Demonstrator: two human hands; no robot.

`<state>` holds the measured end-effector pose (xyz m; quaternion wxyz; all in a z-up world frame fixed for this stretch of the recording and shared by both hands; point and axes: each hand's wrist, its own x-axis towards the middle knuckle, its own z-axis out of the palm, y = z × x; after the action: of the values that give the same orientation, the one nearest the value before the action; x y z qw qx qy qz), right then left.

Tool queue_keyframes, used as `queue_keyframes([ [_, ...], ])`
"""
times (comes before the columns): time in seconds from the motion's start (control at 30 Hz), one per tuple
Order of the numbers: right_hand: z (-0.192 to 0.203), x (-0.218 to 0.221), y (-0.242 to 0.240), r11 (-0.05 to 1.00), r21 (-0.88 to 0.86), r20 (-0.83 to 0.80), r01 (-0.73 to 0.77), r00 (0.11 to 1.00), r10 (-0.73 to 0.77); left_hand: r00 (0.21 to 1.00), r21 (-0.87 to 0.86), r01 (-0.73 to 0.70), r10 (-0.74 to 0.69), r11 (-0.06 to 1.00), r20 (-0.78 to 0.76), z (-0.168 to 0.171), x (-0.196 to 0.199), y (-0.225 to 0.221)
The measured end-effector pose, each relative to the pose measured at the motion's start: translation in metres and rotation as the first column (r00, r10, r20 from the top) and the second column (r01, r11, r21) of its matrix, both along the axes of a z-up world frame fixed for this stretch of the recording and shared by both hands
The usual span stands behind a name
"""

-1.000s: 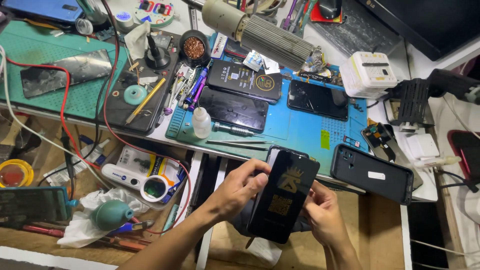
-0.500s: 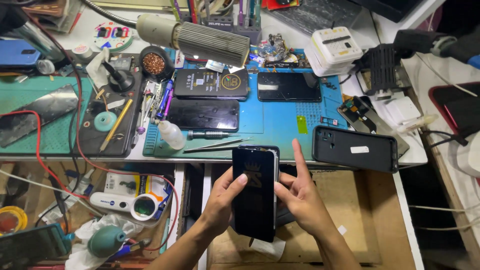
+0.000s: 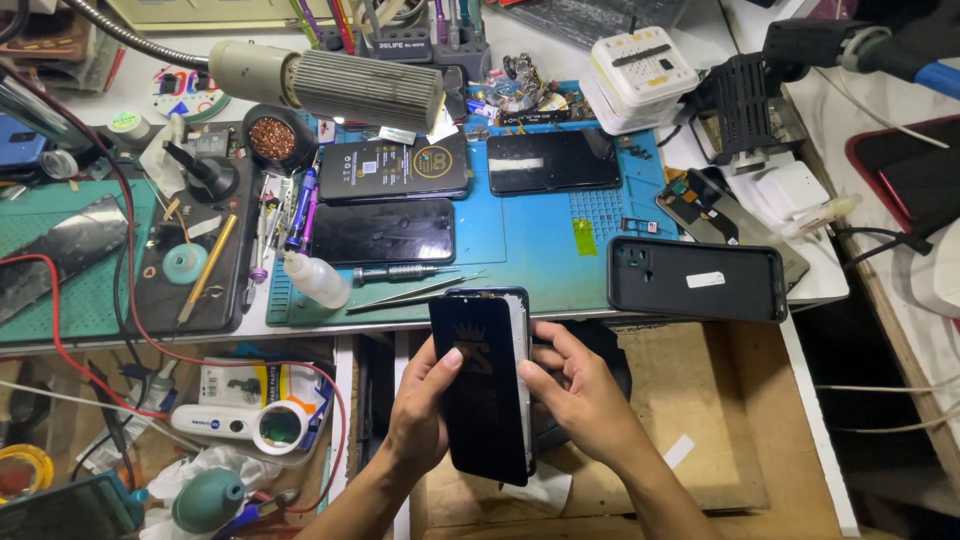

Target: Inspecting a smartphone and fitting it into a protective case or replacement frame

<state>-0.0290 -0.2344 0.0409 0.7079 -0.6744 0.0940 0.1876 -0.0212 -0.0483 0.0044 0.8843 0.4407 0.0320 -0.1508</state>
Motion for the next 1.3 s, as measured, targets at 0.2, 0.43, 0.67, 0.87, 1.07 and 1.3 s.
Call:
queue_keyframes([
  [0.2, -0.016, -0.003, -0.01, 0.872, -0.489, 0.316, -0.024, 0.927, 0.202, 0.998, -0.044, 0.05, -0.049, 0.998, 0.026, -0.005, -0.001, 0.002],
  [0.43, -0.021, -0.006, -0.013, 0.881, -0.474, 0.42, 0.008, 0.881, 0.218, 0.997, -0.019, 0.073, -0.073, 0.997, 0.012, -0.004, -0.004, 0.003],
  [0.67, -0.03, -0.006, -0.01, 0.853, -0.52, 0.446, 0.042, 0.865, 0.23, 0.997, -0.044, 0.074, -0.073, 0.996, 0.013, -0.002, -0.002, 0.005],
  [0.87, -0.019, -0.005, -0.01, 0.906, -0.423, 0.376, -0.024, 0.905, 0.199, 0.999, -0.048, 0.031, -0.03, 0.998, 0.021, 0.0, -0.002, 0.005],
  [1.07, -0.013, -0.002, -0.006, 0.873, -0.46, 0.353, -0.165, 0.868, 0.35, 0.995, -0.064, -0.101, 0.101, 0.993, 0.009, 0.003, 0.001, 0.01],
  [1.3, -0.028, -0.007, 0.0, 0.879, -0.456, 0.498, -0.139, 0.779, 0.381, 0.992, -0.089, -0.13, 0.129, 0.988, -0.015, 0.006, -0.001, 0.012],
])
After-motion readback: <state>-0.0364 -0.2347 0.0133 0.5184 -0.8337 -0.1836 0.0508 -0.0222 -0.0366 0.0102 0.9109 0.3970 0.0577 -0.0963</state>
